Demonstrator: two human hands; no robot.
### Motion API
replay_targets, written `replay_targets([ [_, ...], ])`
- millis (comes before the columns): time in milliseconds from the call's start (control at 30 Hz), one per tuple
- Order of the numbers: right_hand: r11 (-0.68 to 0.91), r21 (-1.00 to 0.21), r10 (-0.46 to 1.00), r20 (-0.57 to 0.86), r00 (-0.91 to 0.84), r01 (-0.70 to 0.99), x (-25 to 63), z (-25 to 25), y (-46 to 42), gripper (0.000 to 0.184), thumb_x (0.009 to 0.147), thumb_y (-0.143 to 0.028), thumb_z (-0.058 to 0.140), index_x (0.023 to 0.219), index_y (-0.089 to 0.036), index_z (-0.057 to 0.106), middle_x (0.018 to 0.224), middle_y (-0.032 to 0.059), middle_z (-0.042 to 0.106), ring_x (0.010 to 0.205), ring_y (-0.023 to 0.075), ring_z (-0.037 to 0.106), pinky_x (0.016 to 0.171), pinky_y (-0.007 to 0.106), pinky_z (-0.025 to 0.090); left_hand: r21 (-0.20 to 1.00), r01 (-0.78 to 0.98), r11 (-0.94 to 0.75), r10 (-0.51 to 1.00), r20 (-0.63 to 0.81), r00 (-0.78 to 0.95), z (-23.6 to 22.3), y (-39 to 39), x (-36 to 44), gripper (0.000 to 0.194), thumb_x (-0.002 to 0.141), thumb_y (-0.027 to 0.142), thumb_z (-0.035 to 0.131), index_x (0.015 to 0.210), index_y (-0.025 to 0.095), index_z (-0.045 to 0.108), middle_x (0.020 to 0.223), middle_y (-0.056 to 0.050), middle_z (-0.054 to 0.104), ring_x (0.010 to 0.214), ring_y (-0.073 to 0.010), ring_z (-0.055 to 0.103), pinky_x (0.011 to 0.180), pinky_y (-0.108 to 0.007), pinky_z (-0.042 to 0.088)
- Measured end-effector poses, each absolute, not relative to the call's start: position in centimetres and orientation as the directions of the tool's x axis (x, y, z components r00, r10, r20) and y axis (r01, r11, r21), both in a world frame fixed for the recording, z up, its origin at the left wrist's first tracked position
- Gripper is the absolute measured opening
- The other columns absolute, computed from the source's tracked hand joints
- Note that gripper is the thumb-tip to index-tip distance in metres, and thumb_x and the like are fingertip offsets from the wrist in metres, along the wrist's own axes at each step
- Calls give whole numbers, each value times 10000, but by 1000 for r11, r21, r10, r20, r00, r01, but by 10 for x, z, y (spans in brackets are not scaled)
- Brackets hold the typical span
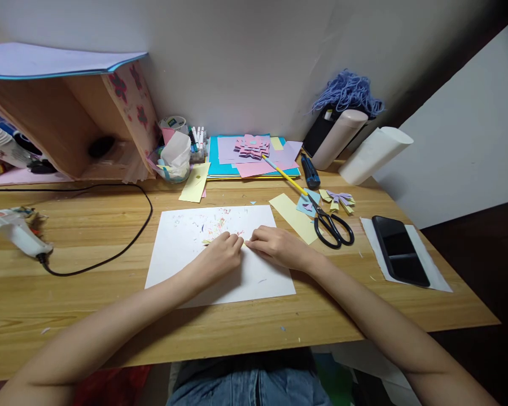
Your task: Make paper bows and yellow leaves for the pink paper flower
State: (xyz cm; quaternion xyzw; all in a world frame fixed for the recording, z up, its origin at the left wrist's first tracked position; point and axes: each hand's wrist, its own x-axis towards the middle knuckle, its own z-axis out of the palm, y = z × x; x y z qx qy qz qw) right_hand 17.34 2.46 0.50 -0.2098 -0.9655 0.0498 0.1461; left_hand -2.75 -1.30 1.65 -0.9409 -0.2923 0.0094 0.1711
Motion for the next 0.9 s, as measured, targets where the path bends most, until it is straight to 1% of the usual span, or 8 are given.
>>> replay_targets([
  [67,866,-259,489,265,-831,427,172,7,23,212,896,-187,440,835,-142,638,790,80,598,752,167,520,643,288,435,-279,578,-767,580,83,810,16,-14,-26,211,801,18,457,693,121,607,719,-77,566,687,-192,519,603,-317,344],
  [133,778,-400,604,263,-752,485,169,7,22,151,860,-188,504,783,-152,630,790,68,598,762,161,538,662,284,444,-180,640,-747,632,104,768,15,-11,-26,212,814,38,464,688,128,610,715,-71,580,681,-185,528,614,-315,352],
  [267,513,-652,803,134,-580,559,164,6,24,27,791,-163,598,767,-169,608,778,29,613,727,133,567,660,262,454,133,830,-541,840,125,528,14,-3,-29,196,832,151,498,683,168,625,706,-40,598,660,-171,540,564,-285,340],
  [367,435,-698,830,65,-554,569,162,7,24,32,782,-149,601,791,-178,612,785,23,615,720,130,567,663,262,451,362,848,-388,918,69,391,14,1,-32,92,804,202,550,781,193,639,781,-28,622,679,-162,555,542,-259,341],
  [467,485,-663,805,82,-588,571,162,8,22,55,801,-135,564,779,-177,592,795,30,592,741,138,549,675,272,440,464,802,-376,914,41,404,15,3,-34,77,784,203,581,842,188,629,800,-34,611,712,-166,556,583,-263,376],
  [700,606,-593,751,206,-627,530,163,8,17,84,801,-103,526,804,-183,551,814,33,579,779,152,535,685,279,431,424,761,-491,866,144,479,14,0,-31,115,799,139,504,819,171,613,816,-53,597,745,-168,554,625,-277,408],
  [767,640,-574,733,257,-629,512,164,9,17,87,807,-105,523,791,-184,555,797,33,584,766,154,536,674,277,431,349,767,-539,842,188,506,12,0,-31,140,808,117,474,824,167,604,789,-48,615,721,-166,554,617,-278,403],
  [900,735,-452,674,410,-614,505,166,8,19,108,849,-138,496,803,-175,586,802,59,612,784,176,536,689,297,431,88,779,-620,755,336,563,10,-4,-32,214,852,89,395,815,153,597,792,-59,641,717,-174,550,644,-301,396],
])
